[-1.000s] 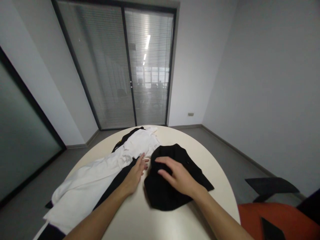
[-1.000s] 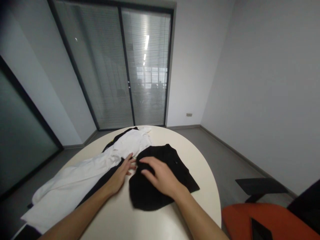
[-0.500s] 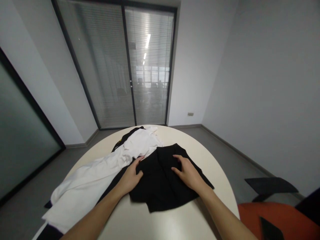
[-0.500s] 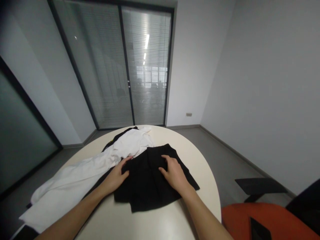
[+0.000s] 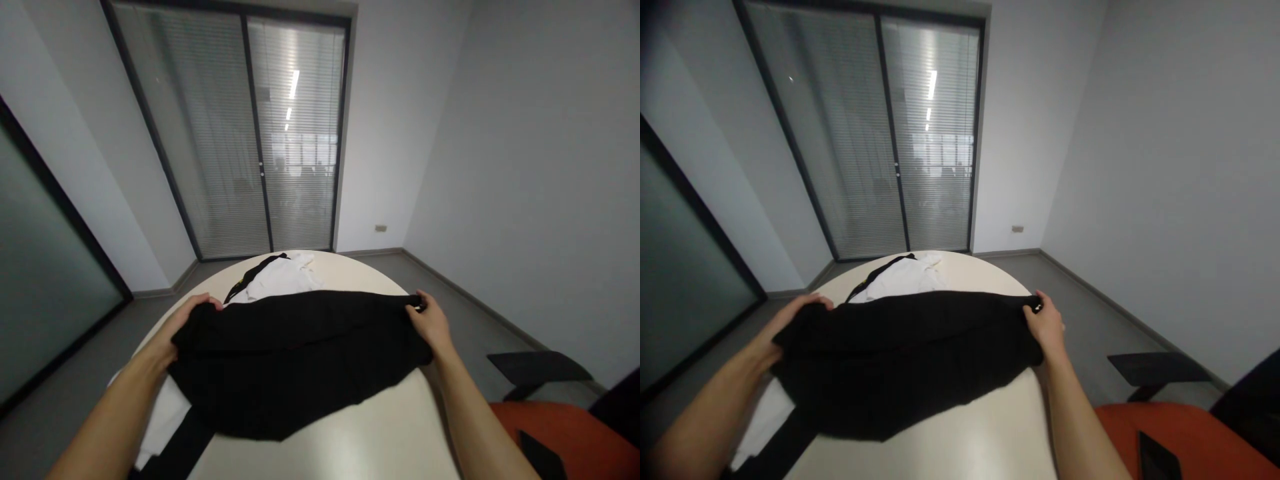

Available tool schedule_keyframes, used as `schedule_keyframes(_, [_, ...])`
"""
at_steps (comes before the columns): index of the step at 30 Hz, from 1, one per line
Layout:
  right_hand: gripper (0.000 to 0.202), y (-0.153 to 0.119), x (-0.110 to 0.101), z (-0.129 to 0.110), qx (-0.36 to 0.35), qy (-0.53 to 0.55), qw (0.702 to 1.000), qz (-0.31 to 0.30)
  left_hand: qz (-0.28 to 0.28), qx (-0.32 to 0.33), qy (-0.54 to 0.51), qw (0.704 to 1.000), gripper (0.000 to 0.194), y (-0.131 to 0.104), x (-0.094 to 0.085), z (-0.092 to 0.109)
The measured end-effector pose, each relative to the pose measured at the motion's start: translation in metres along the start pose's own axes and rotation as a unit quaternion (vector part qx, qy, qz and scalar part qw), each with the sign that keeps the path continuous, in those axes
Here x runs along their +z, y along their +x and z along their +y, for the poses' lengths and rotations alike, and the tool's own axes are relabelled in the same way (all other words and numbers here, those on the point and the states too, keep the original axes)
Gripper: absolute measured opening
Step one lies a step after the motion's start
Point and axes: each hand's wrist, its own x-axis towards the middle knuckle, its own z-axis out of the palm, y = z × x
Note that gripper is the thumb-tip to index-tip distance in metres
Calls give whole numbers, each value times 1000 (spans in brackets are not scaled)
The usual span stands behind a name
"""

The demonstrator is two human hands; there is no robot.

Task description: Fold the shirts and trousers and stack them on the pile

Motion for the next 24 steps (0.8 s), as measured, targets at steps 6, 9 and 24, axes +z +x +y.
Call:
schedule_keyframes(6, [56,-7,9,2,-54,-118,985,-118,59,282,385,877,46,-6,23,-10])
schedule_keyframes(9, [40,-9,2,-9,-54,-135,979,-141,-6,352,499,792,50,-14,43,-20])
schedule_keyframes(24, [99,58,2,-72,-172,171,957,-159,103,116,293,944,47,19,-10,15])
